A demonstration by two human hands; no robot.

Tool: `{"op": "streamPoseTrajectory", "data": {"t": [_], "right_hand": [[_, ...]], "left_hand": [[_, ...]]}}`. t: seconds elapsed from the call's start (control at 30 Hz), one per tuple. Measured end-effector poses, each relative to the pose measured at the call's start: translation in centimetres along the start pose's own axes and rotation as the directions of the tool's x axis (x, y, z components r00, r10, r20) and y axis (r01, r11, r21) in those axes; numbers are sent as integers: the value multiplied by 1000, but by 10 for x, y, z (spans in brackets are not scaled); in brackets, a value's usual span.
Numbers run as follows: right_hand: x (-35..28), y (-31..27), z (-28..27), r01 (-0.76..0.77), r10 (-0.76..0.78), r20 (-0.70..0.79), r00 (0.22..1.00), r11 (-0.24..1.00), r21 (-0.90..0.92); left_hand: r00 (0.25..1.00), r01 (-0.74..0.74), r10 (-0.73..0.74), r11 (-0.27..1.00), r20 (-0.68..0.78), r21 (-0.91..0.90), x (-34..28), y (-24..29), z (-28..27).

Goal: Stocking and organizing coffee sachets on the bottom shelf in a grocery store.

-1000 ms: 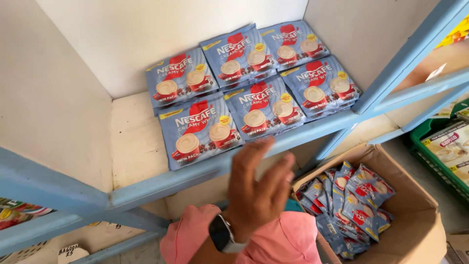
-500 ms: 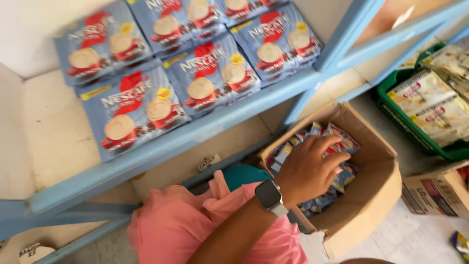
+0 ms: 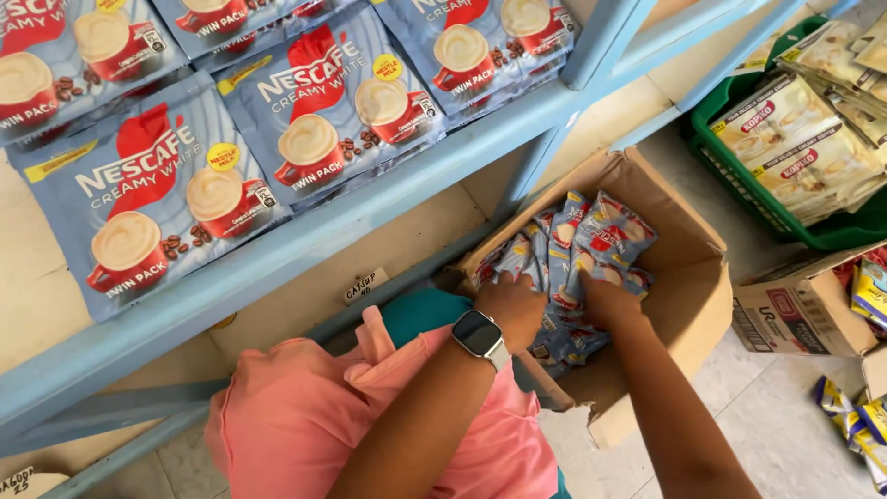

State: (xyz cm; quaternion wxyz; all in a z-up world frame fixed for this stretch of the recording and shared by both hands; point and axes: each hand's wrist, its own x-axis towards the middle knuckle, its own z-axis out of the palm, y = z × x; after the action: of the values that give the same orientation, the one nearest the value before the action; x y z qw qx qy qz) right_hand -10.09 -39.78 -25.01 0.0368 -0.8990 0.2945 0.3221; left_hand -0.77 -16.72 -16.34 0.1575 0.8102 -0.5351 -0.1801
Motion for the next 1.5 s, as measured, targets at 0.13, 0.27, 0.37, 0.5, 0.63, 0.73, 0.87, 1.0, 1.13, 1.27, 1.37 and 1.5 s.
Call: {"op": "streamPoseTrajectory", "data": {"t": [0.13,0.27,0.37,0.5,0.63,0.73,0.87,1.0,1.13,1.27,1.37,1.5], "right_hand": [[7,3,11,-18,25,-112,993,998,58],[18,6,26,11,33,-337,941,992,125],[-3,-8,11,23,86,-385,919,963,270],[-24,6,21,319,45,-613,789,823,471],[-97,-6,-2,542,258,-477,840,-444,714],[-158,-14,-34,538,244,-523,817,-648,539],[-197,-9,-33,537,134,-682,719,-730,423],[-185,-30,-35,496,51,-795,605,-805,326],[-137,-15,42,430,-53,-792,608,-817,384],[-203,-91,-40,335,-225,-755,616,-792,510],[-239,-126,-78,266,-348,-704,619,-750,605],[-178,-95,2,495,-376,-631,679,-401,771]], "left_hand": [[997,8,-10,999,72,32,-2,1,-1],[994,22,-24,999,104,24,0,2,0],[995,15,-17,1000,96,21,-3,1,8],[996,50,-54,997,72,65,3,-4,21],[980,107,-80,984,-182,144,-22,21,-27],[954,106,-101,994,-283,3,-45,45,-75],[936,-13,-160,874,-313,-486,-75,50,-86],[816,-297,-129,743,-564,-599,-108,48,-84],[705,-438,-113,707,-700,-556,-144,46,-91],[685,-373,-64,825,-725,-425,-182,29,-93],[702,-352,-67,833,-709,-428,-210,11,-83],[690,-355,-85,826,-718,-438,-231,-2,-71]]}}
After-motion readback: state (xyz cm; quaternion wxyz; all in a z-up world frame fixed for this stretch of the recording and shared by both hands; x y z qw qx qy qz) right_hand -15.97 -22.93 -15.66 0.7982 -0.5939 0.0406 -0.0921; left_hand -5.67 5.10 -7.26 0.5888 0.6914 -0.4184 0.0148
